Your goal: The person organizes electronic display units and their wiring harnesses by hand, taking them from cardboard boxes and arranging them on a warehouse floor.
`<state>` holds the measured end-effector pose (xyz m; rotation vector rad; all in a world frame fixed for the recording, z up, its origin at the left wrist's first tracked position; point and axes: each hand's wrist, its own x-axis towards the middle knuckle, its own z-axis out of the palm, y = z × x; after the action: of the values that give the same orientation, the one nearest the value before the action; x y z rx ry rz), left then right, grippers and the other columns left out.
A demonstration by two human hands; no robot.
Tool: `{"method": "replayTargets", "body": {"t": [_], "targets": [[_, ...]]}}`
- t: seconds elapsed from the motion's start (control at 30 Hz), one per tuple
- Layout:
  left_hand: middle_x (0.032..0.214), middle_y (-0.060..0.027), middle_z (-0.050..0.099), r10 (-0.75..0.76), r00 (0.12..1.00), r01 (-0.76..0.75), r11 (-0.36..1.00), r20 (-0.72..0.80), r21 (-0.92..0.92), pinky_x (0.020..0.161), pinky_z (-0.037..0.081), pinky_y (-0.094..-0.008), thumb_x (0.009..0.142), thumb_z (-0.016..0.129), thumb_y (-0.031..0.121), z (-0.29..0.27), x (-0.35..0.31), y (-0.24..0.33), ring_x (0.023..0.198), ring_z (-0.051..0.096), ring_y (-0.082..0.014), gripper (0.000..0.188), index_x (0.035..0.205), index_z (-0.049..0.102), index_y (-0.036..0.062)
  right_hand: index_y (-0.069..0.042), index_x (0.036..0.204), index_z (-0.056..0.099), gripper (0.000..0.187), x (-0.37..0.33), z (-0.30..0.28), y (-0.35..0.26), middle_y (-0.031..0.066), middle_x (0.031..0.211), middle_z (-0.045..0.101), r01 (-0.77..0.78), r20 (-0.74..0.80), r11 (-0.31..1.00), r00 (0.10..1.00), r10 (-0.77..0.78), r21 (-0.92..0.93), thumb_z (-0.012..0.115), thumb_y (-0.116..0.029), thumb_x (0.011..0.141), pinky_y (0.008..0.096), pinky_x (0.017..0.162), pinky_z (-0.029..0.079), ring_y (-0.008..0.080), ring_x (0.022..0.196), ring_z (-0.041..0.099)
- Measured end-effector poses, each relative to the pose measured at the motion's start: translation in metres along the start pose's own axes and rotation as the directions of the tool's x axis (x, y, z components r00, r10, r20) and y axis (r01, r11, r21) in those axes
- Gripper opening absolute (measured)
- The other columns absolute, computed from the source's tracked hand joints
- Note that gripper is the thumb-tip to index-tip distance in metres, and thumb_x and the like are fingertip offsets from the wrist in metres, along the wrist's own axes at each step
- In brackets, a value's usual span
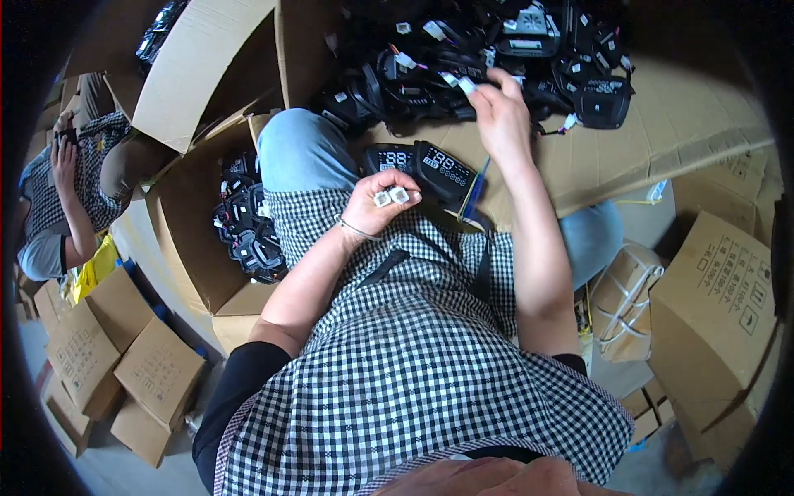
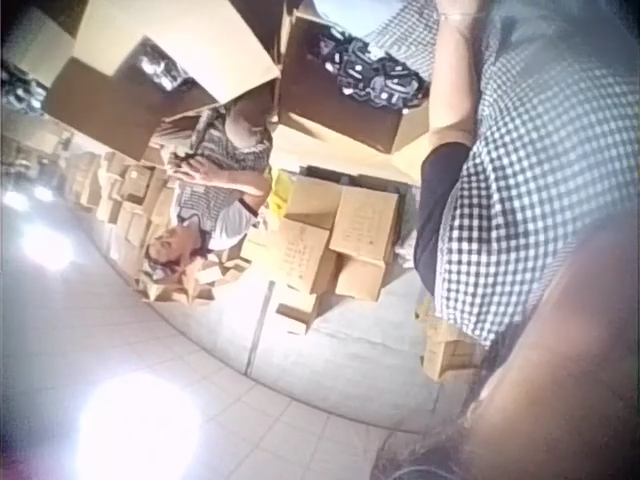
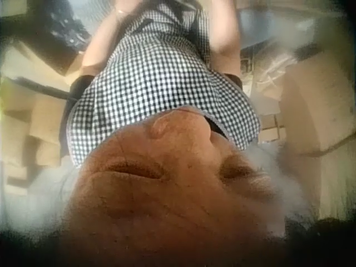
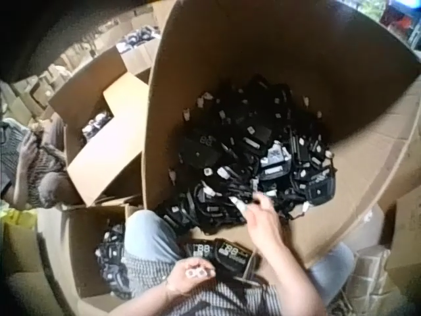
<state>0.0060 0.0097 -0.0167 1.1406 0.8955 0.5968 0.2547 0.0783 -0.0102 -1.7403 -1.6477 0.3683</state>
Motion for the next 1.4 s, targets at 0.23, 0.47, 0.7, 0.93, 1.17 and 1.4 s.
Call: {"method": "replayTargets", "body": {"t": [0.23, 0.47, 0.7, 0.93, 1.17, 1.4], "targets": [[0.084, -0.0047, 0.064, 0.155, 0.981, -0.184, 0.929, 0.116, 0.320, 0.072, 0.049, -0.0283, 0.084, 0.071, 0.012, 0.010, 0.008, -0.002, 0.079, 0.062, -0.0156, 0.012, 0.089, 0.064, 0.0044, -0.025, 0.091, 0.075, 0.016, 0.045, 0.056, 0.014, 0.0036, 0.122, 0.057, -0.248, -0.036, 0.799, 0.961, 0.274, -0.548, 0.061, -0.029, 0.084, 0.0406, 0.094, 0.032, 0.0274, 0.108, 0.047], [0.083, -0.0051, 0.063, 0.207, 0.976, -0.217, 0.920, 0.067, 0.326, 0.071, 0.050, -0.0287, 0.086, 0.069, 0.013, 0.008, 0.009, -0.004, 0.078, 0.062, -0.0163, 0.012, 0.090, 0.063, 0.0041, -0.014, 0.083, 0.072, 0.008, -0.019, 0.010, 0.049, 0.0057, 0.109, 0.064, 0.065, -0.106, 0.836, 0.984, -0.146, -0.544, 0.067, -0.019, 0.079, 0.0404, 0.079, 0.044, 0.0272, 0.095, 0.056], [0.089, -0.0005, 0.064, 0.136, 0.986, -0.125, 0.985, -0.097, 0.116, 0.073, 0.048, -0.0233, 0.092, 0.062, 0.013, 0.002, 0.006, -0.009, 0.079, 0.058, -0.0072, 0.011, 0.096, 0.065, 0.0039, -0.001, 0.084, 0.067, 0.011, -0.059, -0.101, -0.002, 0.0127, 0.096, 0.066, 0.111, 0.052, 0.982, 0.993, -0.104, -0.155, 0.067, -0.011, 0.079, 0.0388, 0.079, 0.045, 0.0301, 0.088, 0.056], [0.112, -0.0054, 0.067, -0.022, 0.996, 0.043, 0.966, 0.087, -0.255, 0.059, 0.042, -0.0177, 0.097, 0.055, 0.027, -0.004, 0.014, 0.002, 0.063, 0.048, -0.0034, 0.039, 0.130, 0.055, 0.0059, 0.002, 0.088, 0.064, 0.018, -0.042, -0.060, -0.024, 0.0109, 0.094, 0.063, 0.058, 0.742, 0.926, 0.580, -0.336, 0.374, 0.062, -0.016, 0.084, 0.0354, 0.082, 0.044, 0.0255, 0.090, 0.054], [0.093, 0.0010, 0.063, -0.082, 0.985, 0.035, 0.958, -0.153, -0.285, 0.064, 0.042, -0.0185, 0.097, 0.057, 0.031, -0.003, 0.032, -0.005, 0.071, 0.050, -0.0041, 0.041, 0.130, 0.055, 0.0077, 0.000, 0.098, 0.066, 0.020, -0.055, 0.004, -0.008, 0.0063, 0.094, 0.064, -0.081, 0.707, 0.950, 0.687, -0.167, 0.303, 0.058, -0.017, 0.091, 0.0286, 0.085, 0.046, 0.0176, 0.090, 0.058], [0.080, 0.0055, 0.053, 0.006, 0.998, -0.015, 0.991, -0.067, -0.137, 0.068, 0.040, -0.0198, 0.097, 0.058, 0.025, -0.006, 0.026, 0.003, 0.072, 0.045, -0.0051, 0.036, 0.126, 0.059, 0.0059, -0.009, 0.092, 0.068, 0.013, -0.038, -0.015, -0.039, 0.0080, 0.077, 0.068, -0.094, 0.379, 0.981, 0.925, 0.023, 0.170, 0.059, -0.017, 0.090, 0.0333, 0.060, 0.051, 0.0245, 0.067, 0.066]]}}
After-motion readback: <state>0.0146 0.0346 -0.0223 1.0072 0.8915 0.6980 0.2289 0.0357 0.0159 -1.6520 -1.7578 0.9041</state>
